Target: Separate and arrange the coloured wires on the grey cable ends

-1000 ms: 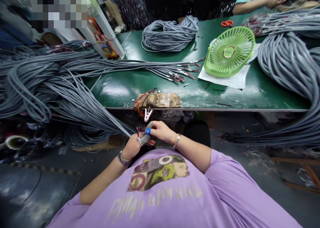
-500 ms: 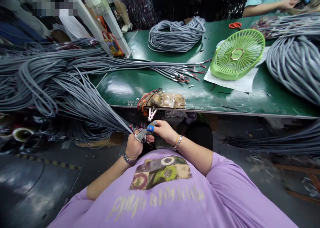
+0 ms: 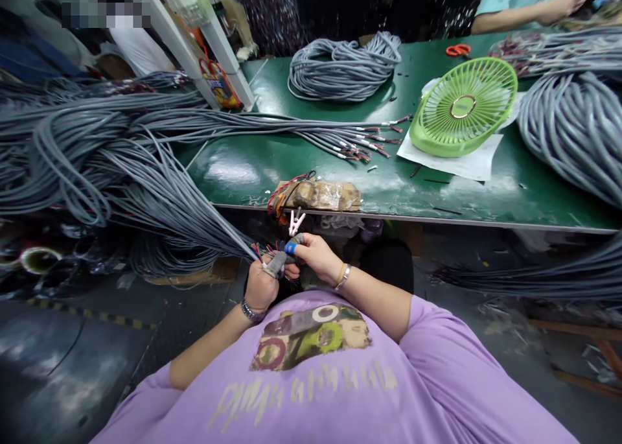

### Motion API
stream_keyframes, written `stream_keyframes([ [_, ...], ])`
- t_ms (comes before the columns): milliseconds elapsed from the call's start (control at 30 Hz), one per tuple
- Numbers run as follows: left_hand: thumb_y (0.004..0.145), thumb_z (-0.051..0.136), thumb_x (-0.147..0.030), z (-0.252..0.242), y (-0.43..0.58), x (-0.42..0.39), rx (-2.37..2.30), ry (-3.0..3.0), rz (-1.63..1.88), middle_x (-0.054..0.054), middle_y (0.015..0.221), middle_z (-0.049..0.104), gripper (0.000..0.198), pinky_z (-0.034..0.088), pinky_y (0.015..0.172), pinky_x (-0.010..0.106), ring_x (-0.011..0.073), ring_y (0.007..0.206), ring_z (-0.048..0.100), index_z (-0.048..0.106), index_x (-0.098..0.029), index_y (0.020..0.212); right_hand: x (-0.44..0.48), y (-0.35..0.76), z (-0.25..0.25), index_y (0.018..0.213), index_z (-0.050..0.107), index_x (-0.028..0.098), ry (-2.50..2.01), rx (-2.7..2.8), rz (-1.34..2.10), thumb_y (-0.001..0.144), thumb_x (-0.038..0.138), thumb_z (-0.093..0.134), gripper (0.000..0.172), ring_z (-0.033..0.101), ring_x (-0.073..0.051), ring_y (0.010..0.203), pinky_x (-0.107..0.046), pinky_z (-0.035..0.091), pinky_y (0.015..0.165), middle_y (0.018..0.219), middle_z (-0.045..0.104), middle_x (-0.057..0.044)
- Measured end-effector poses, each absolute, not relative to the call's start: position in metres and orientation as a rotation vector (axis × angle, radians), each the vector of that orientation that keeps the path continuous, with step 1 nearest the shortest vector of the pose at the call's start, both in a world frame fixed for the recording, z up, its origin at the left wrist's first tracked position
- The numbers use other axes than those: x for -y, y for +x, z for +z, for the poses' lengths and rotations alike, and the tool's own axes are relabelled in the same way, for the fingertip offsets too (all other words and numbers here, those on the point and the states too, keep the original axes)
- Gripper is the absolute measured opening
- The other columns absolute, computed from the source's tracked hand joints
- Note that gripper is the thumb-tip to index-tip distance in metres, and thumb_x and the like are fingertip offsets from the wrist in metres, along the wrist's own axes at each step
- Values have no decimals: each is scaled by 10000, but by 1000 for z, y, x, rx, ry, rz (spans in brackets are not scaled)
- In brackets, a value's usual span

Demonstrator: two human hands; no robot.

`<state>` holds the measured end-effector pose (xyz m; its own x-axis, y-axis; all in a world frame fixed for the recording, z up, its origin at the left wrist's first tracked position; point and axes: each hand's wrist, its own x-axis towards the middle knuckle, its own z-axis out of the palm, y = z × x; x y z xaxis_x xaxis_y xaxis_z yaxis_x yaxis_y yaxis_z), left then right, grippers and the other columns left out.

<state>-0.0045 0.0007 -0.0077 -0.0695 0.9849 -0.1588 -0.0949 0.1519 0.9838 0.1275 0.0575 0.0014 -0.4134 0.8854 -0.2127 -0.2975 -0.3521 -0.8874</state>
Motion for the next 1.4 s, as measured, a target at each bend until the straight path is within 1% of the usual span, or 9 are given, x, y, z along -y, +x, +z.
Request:
stream_keyframes([
  [100,810,610,-451,-6,-3,1,-1256,971,1233,72,656,719,335,544,558,272,165,545,671,659,-124,756,-60,128,-4,629,485,176,-948,777,1912,634,272,705,240,342,-52,460,-199,275,460,518,415,71],
  [200,795,627,-458,2,-3,2,-1238,945,1240,54,615,702,332,526,514,254,145,493,640,662,-129,766,-68,135,-9,674,472,181,-952,533,1922,636,268,700,247,333,-45,460,-184,279,460,561,430,76],
  [433,756,652,-478,31,6,-4,-1132,939,1182,44,535,661,358,502,464,249,140,447,603,660,-126,695,-91,143,-3,807,600,157,-821,614,2127,785,571,607,415,430,-82,529,-214,355,503,710,581,-11],
  [533,765,650,-466,34,12,-11,-1101,964,1130,52,565,678,347,515,485,253,143,462,617,666,-122,725,-97,137,2,776,614,152,-729,798,2062,753,632,615,481,389,-78,519,-214,324,487,688,567,-9],
  [667,790,624,-471,27,16,-21,-1102,962,1129,56,591,690,351,526,522,257,151,503,642,665,-124,759,-99,127,0,623,555,159,-812,929,1718,689,701,624,550,357,-77,494,-222,305,482,552,475,24],
  [800,775,628,-462,20,17,-26,-1122,958,1138,64,598,699,341,529,537,270,165,519,656,656,-123,755,-98,122,-3,705,587,165,-781,818,1909,723,789,481,633,416,-98,479,-234,345,467,561,504,7],
  [967,764,637,-462,15,17,-27,-1114,950,1148,62,579,693,339,528,521,269,175,521,663,641,-127,718,-101,120,4,771,588,165,-739,550,2186,730,785,486,629,449,-111,451,-240,366,429,587,536,-1],
  [1200,765,649,-466,11,16,-26,-1132,932,1104,67,590,697,339,527,518,268,190,551,679,631,-130,729,-102,112,8,776,588,162,-735,348,2128,741,708,573,547,460,-108,476,-238,377,454,615,559,1],
  [1400,774,642,-456,15,15,-22,-1125,937,1130,64,579,694,333,500,486,253,163,484,642,644,-128,719,-97,118,5,819,636,154,-678,365,2181,795,716,488,581,475,-113,540,-228,405,506,684,588,-28],
])
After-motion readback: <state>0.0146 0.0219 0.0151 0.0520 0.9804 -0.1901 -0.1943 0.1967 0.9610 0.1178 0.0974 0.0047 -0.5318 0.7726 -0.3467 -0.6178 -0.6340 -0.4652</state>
